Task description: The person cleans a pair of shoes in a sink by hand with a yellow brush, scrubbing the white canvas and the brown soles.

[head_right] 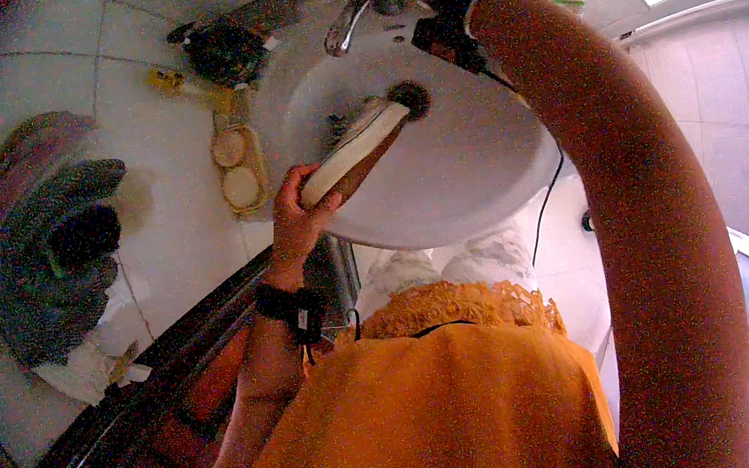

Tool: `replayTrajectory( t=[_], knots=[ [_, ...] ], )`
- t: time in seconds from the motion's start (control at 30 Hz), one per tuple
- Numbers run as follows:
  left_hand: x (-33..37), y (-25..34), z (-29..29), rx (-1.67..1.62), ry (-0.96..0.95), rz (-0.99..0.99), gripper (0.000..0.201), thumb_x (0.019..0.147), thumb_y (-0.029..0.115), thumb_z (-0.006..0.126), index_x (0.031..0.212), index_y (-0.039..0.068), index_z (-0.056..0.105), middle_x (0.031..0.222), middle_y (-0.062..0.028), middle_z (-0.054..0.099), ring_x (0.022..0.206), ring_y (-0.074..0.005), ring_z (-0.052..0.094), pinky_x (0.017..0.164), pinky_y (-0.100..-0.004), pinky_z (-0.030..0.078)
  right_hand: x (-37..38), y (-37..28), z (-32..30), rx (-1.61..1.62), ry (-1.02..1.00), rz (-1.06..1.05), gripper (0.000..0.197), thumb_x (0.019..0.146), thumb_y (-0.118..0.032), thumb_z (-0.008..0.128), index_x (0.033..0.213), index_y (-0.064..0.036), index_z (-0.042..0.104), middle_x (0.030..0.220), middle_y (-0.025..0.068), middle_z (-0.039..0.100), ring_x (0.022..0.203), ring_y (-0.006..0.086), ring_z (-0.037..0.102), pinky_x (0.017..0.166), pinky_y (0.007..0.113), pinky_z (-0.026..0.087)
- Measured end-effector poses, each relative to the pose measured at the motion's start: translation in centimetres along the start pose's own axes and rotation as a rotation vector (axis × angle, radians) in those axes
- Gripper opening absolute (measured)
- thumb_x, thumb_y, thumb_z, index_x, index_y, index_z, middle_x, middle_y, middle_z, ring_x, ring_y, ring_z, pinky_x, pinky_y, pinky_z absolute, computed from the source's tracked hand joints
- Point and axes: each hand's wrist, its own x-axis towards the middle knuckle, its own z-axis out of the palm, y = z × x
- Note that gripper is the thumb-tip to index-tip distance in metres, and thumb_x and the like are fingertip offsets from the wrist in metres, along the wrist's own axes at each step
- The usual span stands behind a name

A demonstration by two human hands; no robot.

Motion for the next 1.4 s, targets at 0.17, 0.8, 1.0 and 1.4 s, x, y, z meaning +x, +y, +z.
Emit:
replayTrajectory(
  t=[0.17, 0.8, 1.0, 1.4],
  knots=[
    [-0.1, -0.7, -0.9, -0.032, 0.018, 0.0, 0.039, 0.071, 0.013, 0.069, 0.105, 0.003, 0.051, 0.094, -0.0062, 0.056, 0.086, -0.0142, 0.054, 0.076, -0.0284, 0.045, -4.6, -3.3, -0.9, 0.138, 0.172, 0.119, 0.025, 0.079, -0.015, 0.055, 0.101, -0.0039, 0.054, 0.085, 0.0198, 0.06, 0.081, 0.0347, 0.059, 0.068, 0.041, 0.049],
    [0.7, -1.3, 0.0, 0.003, 0.025, 0.021, 0.041, 0.07, 0.006, 0.069, 0.106, 0.004, 0.051, 0.097, -0.0055, 0.057, 0.091, -0.0134, 0.054, 0.081, -0.0282, 0.044, -23.3, -11.6, 9.1, 0.532, -0.554, 0.114, 0.026, 0.088, -0.018, 0.044, 0.11, -0.0128, 0.058, 0.09, 0.0178, 0.059, 0.083, 0.0357, 0.059, 0.071, 0.044, 0.048],
    [0.2, -1.9, -0.5, -0.138, -0.014, -0.059, 0.044, 0.07, 0.006, 0.069, 0.109, 0.004, 0.048, 0.101, -0.0045, 0.055, 0.095, -0.0149, 0.053, 0.086, -0.0289, 0.042, -22.9, -11.6, 6.7, 0.662, -0.535, 0.18, 0.025, 0.087, -0.017, 0.044, 0.108, -0.0124, 0.058, 0.093, 0.0187, 0.06, 0.084, 0.0355, 0.059, 0.074, 0.044, 0.048],
    [0.3, -0.6, -0.5, -0.133, 0.018, -0.106, 0.041, 0.071, 0.008, 0.069, 0.106, 0.003, 0.049, 0.097, -0.0049, 0.056, 0.092, -0.0138, 0.053, 0.081, -0.0277, 0.044, -21.6, -11.2, 5.1, 0.626, -0.619, 0.176, 0.022, 0.085, -0.019, 0.047, 0.098, -0.0093, 0.063, 0.09, 0.0185, 0.062, 0.083, 0.0352, 0.06, 0.074, 0.044, 0.048]
  ],
)
